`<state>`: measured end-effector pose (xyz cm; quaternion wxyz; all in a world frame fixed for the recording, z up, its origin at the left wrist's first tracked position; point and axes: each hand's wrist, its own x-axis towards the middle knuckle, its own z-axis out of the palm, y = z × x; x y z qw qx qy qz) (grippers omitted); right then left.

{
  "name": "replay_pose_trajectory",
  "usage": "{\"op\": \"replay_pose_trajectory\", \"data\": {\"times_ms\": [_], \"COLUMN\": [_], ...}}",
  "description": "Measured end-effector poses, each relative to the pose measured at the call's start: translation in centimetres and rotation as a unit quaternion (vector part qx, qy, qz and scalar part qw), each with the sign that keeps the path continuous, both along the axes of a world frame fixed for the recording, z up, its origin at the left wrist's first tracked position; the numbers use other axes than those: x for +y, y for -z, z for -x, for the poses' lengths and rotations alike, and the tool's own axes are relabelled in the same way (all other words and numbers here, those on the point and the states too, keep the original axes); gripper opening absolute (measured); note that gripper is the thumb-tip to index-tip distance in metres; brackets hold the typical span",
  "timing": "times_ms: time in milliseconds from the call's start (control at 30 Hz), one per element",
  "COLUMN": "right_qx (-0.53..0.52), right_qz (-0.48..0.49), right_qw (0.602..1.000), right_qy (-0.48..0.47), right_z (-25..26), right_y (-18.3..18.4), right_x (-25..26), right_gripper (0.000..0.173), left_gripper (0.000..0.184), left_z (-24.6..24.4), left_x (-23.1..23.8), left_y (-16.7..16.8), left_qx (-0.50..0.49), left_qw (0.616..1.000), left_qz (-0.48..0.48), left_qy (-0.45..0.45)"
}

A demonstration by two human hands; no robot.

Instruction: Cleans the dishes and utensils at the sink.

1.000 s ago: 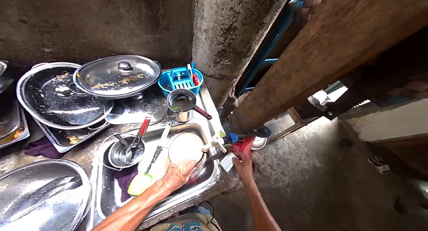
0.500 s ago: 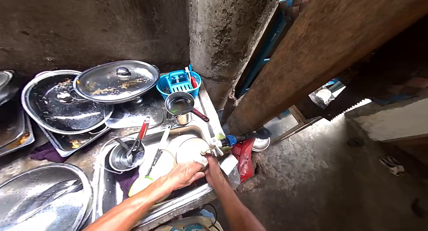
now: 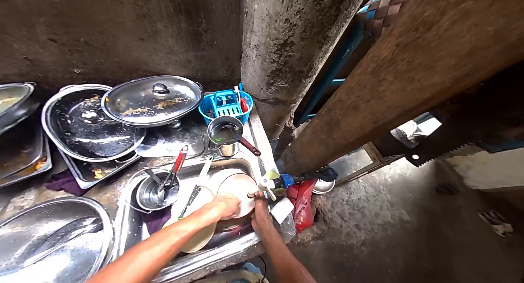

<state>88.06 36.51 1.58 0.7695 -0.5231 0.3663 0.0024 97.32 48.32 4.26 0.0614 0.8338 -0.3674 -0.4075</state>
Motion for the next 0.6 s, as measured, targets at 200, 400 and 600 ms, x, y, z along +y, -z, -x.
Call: {"op": "replay_pose_trajectory", "data": {"times_ms": [200, 400, 600], "right_qx": [0.132, 0.100, 0.073], "right_qz": [-0.145, -0.080, -0.020], "right_qw": [0.973, 0.987, 0.996], "right_qy": [-0.122, -0.094, -0.049], "right_z": [-0.1, -0.4, -0.7], "right_y": [-1.0, -1.6, -1.2], "right_x": [-0.6, -1.9, -1.9], "right_gripper": [0.043, 0.038, 0.035], "left_gripper": [0.050, 0.045, 0.043], "left_z": [-2.4, -4.7, -1.2], "left_x": [2.1, 1.0, 2.6], "left_y": [1.7, 0.0, -1.0], "left_qx": [-0.228, -0.100, -0.066], "left_qw": [0.936, 0.988, 0.951], "left_qz": [0.248, 0.063, 0.037], "left_qy": [0.104, -0.097, -0.301]}}
